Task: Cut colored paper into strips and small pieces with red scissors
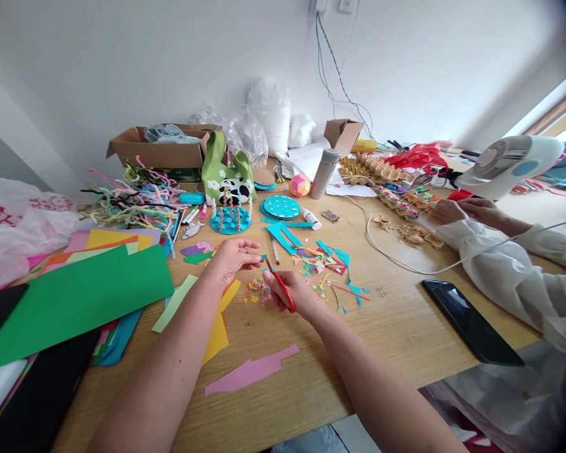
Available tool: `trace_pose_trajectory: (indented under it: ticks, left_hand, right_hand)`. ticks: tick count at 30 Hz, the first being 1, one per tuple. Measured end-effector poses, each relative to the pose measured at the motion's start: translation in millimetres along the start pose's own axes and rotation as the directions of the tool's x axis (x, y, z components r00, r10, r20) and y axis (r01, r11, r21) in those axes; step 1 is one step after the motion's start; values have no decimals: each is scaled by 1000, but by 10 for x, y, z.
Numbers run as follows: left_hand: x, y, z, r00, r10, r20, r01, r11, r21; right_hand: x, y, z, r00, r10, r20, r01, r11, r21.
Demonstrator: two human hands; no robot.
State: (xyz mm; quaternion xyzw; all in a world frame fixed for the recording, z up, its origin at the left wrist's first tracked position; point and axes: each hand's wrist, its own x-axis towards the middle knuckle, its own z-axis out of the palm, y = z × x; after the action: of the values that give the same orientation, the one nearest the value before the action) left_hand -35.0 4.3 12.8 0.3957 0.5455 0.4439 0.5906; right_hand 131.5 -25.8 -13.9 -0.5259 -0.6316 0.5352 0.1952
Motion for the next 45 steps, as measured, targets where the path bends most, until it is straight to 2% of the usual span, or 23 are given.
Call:
trace_pose_trajectory:
  ticks: [8,24,31,45]
  left_hand:
    - [-11,1,14,999,-36,-5,37,999,20]
    - [-6,1,-11,999,-31,18,30,999,42]
    - [15,-17,-31,999,-28,34,26,998,60]
    - [22,-27,-58,999,-22,45,18,997,82]
  right_hand:
    - [21,31,7,1000,-19,18,19,1000,11]
    - [24,42,1,999,-23,31,22,999,24]
    - [6,42,-9,996,-64,65,61,997,47]
    - [-3,17,-19,998,-30,56,27,999,44]
